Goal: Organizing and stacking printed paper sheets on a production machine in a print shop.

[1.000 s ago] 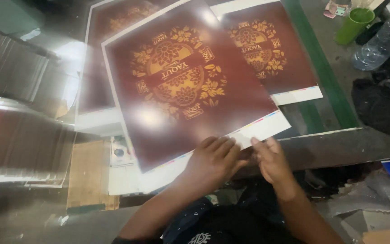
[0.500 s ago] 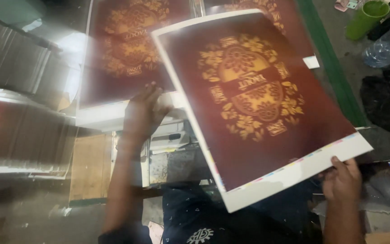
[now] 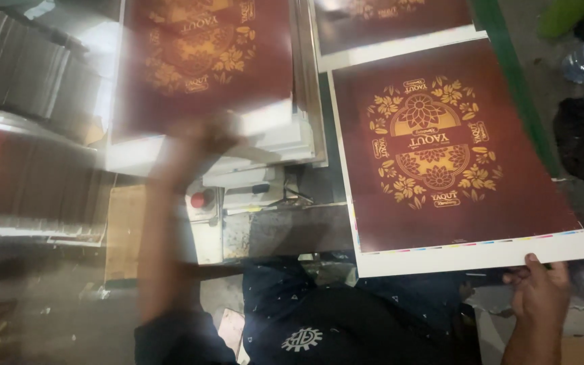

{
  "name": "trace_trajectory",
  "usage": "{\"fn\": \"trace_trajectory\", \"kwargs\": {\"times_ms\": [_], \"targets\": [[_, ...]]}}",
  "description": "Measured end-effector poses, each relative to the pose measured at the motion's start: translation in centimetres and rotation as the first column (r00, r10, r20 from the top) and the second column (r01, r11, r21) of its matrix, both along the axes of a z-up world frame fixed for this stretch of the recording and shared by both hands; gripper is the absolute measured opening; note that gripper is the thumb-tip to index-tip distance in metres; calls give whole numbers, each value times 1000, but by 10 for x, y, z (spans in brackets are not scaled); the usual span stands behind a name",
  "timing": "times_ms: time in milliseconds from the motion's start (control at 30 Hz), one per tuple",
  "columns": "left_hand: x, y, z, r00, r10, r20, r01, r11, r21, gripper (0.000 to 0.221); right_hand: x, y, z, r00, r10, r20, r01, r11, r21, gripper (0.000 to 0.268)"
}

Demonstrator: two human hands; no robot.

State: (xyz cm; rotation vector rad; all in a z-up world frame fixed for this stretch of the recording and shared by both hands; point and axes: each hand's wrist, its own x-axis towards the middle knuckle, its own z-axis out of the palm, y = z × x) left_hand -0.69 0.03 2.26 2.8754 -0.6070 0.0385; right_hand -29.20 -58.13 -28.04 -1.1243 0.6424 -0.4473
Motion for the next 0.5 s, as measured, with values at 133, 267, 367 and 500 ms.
{"fn": "trace_trajectory", "kwargs": {"times_ms": [133,267,367,500], "targets": [[-11,4,5,897,-60,438,181,954,-240,7,9,8,6,994,17,-106,-21,999,-36,35],[-54,-22,18,670,-77,739,163,986,-46,14,32,14,-1,984,13,-178,-25,997,-67,41],[-82,-48,21,816,-36,577,110,990,-94,9,60,25,8,993,105,-45,-108,991,-83,42],[-98,-63,21,803,-92,589,210,968,-135,12,106,21,6,982,185,-46,-189,976,-113,45]]}}
